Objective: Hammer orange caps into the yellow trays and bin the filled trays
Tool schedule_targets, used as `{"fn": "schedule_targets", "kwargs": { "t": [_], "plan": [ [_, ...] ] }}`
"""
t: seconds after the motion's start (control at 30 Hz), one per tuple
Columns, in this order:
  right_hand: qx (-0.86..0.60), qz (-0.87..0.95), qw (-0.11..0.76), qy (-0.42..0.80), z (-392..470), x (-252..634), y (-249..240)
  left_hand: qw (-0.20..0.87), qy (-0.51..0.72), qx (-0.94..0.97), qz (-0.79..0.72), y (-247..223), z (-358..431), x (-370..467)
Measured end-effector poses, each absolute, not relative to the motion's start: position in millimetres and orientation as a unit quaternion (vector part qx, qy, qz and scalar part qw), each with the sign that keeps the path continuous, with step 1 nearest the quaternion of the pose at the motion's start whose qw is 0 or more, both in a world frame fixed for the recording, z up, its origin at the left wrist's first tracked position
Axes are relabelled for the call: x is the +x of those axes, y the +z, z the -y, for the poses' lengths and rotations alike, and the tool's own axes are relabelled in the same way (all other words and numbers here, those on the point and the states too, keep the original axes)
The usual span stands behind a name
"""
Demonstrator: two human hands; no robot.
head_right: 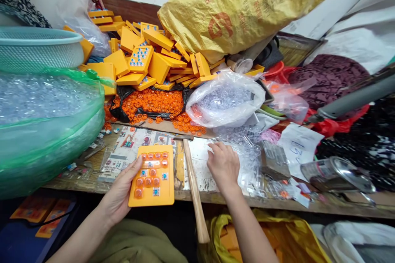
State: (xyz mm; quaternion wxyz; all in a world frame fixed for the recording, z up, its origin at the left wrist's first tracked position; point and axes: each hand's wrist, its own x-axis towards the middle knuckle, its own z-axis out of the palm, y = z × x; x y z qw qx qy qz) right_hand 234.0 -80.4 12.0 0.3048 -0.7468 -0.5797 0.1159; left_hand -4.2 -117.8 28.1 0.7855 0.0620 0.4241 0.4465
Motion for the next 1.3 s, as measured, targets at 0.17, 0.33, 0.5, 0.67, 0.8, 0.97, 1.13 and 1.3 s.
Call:
{"fn": "schedule_targets", "kwargs": {
  "t": [0.17, 0.33, 0.5, 0.67, 0.8, 0.97, 1.13, 1.3],
  "plan": [
    [-0.757, 0.601, 0.246, 0.073, 70, 252, 2, 0.837, 0.43, -0.016, -0.339, 25, 120, -10],
    [-0.719, 0.621, 0.291, 0.112, 91, 231, 23, 0.869, 0.435, 0.007, -0.236, 16, 128, -18],
    [-0.61, 0.6, 0.36, 0.372, 138, 178, 46, 0.869, 0.423, 0.121, -0.226, 21, 130, -17],
    [-0.553, 0.621, 0.366, 0.417, 152, 156, 45, 0.831, 0.429, 0.202, -0.291, 28, 131, -11],
    [-0.538, 0.652, 0.404, 0.351, 153, 154, 35, 0.795, 0.456, 0.221, -0.334, 30, 134, -11],
    [-0.576, 0.501, 0.49, 0.421, 153, 145, 27, 0.766, 0.473, 0.238, -0.364, 32, 136, -8],
    [-0.486, 0.311, 0.51, 0.638, 154, 138, 20, 0.719, 0.491, 0.274, -0.409, 27, 137, -5],
    [-0.559, 0.516, 0.42, 0.496, 130, 153, 19, 0.764, 0.472, 0.221, -0.38, 22, 125, -7]
  ]
}}
